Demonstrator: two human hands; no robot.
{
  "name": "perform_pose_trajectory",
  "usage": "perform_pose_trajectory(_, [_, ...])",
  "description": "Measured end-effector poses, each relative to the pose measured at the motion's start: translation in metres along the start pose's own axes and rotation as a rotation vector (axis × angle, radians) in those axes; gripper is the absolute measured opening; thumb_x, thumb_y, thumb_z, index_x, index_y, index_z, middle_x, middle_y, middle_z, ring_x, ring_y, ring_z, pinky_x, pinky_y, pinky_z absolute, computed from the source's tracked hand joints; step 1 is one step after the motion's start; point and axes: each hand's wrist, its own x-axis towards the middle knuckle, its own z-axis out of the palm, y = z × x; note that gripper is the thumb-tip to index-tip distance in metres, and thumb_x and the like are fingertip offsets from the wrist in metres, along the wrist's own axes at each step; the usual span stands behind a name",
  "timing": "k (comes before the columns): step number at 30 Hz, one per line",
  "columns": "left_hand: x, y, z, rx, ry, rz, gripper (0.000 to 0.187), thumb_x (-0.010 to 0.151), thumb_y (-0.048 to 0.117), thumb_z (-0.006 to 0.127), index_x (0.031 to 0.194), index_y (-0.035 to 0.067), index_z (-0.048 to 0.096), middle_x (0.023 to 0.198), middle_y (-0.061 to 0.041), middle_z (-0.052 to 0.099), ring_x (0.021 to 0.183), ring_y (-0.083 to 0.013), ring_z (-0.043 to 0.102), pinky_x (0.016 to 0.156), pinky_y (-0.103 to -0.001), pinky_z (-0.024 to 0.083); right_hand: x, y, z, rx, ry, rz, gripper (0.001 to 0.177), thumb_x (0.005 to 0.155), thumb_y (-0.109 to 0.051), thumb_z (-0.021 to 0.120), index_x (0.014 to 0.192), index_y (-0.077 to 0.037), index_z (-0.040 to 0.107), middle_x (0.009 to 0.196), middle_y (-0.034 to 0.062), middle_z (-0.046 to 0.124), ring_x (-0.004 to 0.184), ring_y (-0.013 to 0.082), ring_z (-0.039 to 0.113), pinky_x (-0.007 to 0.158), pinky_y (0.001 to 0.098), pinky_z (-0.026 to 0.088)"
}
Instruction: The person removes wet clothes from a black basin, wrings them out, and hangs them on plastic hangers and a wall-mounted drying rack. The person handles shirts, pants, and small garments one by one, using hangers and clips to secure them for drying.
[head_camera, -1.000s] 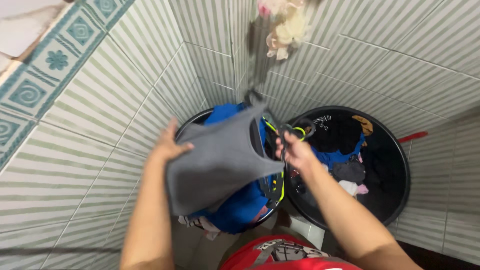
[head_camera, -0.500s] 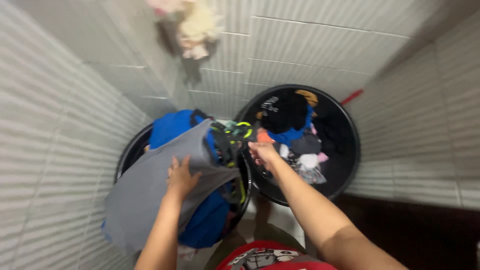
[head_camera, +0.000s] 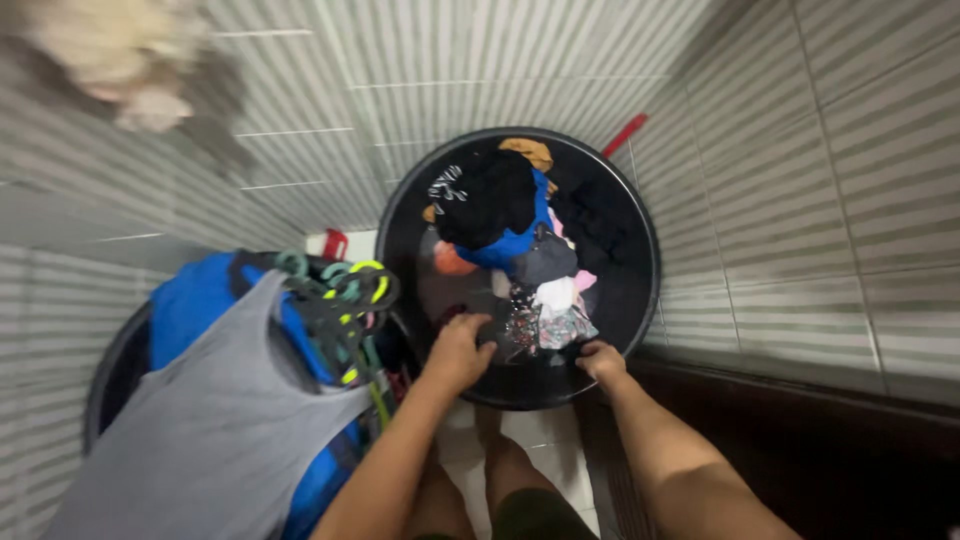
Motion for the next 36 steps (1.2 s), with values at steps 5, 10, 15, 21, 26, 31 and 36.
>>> perform_pose_trajectory(5, [0.008,-0.026,0.067,0.042,-0.191,-0.238,0.051,0.082,0.021,0.077,0.13,0.011,0.065,0.136,-0.02,0.059,0.125,-0.0396,0.057,0.106,-0.044,0.047,0.062,0.009,0.0,-0.401,0.045,-0.048,0.076,0.067,-0.036,0.093,0.135,-0.02,0.062,0.135,0.0173,0.061,0.13,0.0367,0.056,0.11,0.042,0.045])
perform_pose_trajectory(10, [0.002,-0.079,0.116,0.143,-0.333,-0.503,0.056,0.085,0.024,0.076,0.137,0.014,0.059,0.143,-0.021,0.051,0.128,-0.0403,0.054,0.108,-0.044,0.046,0.092,0.018,0.031,-0.295,0.109,0.055,0.088,0.064,-0.037,0.096,0.138,-0.017,0.053,0.14,0.0133,0.054,0.133,0.0392,0.046,0.105,0.047,0.044])
perform_pose_trajectory(15, [-0.014,-0.142,0.161,0.106,-0.279,-0.532,0.055,0.083,0.024,0.076,0.134,0.011,0.062,0.139,-0.022,0.057,0.129,-0.0383,0.057,0.11,-0.042,0.047,0.088,0.024,0.054,-0.208,0.106,-0.194,0.039,0.08,-0.036,0.087,0.109,-0.013,0.076,0.115,0.0119,0.077,0.11,0.0292,0.074,0.099,0.0382,0.057])
perform_pose_trajectory(21, [0.009,-0.163,0.178,0.039,-0.106,-0.52,0.06,0.081,0.02,0.077,0.138,0.014,0.059,0.143,-0.029,0.048,0.131,-0.0455,0.052,0.11,-0.045,0.046,0.054,-0.04,-0.072,0.695,0.156,-0.511,0.019,0.097,0.001,0.064,0.111,-0.01,0.057,0.099,0.0015,0.062,0.091,0.0123,0.058,0.078,0.029,0.05])
perform_pose_trajectory(26, [0.07,-0.172,0.196,0.116,-0.075,-0.601,0.073,0.083,0.021,0.074,0.15,0.023,0.046,0.153,-0.027,0.036,0.134,-0.0503,0.045,0.113,-0.05,0.042,0.004,-0.089,-0.144,0.865,0.138,-0.687,0.031,0.1,0.002,0.064,0.124,-0.017,0.057,0.111,0.0024,0.065,0.099,0.0136,0.06,0.084,0.03,0.05])
perform_pose_trajectory(31, [0.104,-0.188,0.203,0.295,-0.233,-0.588,0.064,0.088,0.025,0.071,0.148,0.03,0.048,0.161,-0.022,0.023,0.144,-0.0466,0.03,0.115,-0.064,0.03,0.046,-0.05,-0.097,-0.087,0.416,-0.757,0.028,0.094,-0.005,0.069,0.112,-0.026,0.076,0.111,0.0113,0.072,0.106,0.0282,0.07,0.096,0.0388,0.057])
perform_pose_trajectory(36, [0.084,-0.231,0.214,0.495,-0.35,-0.396,0.066,0.083,0.019,0.07,0.145,0.031,0.051,0.163,-0.019,0.019,0.146,-0.0466,0.025,0.112,-0.062,0.031,0.045,-0.036,0.027,-0.865,-0.152,-0.05,0.082,0.076,-0.062,0.085,0.14,-0.022,0.056,0.148,0.0192,0.037,0.139,0.0395,0.034,0.107,0.0564,0.04])
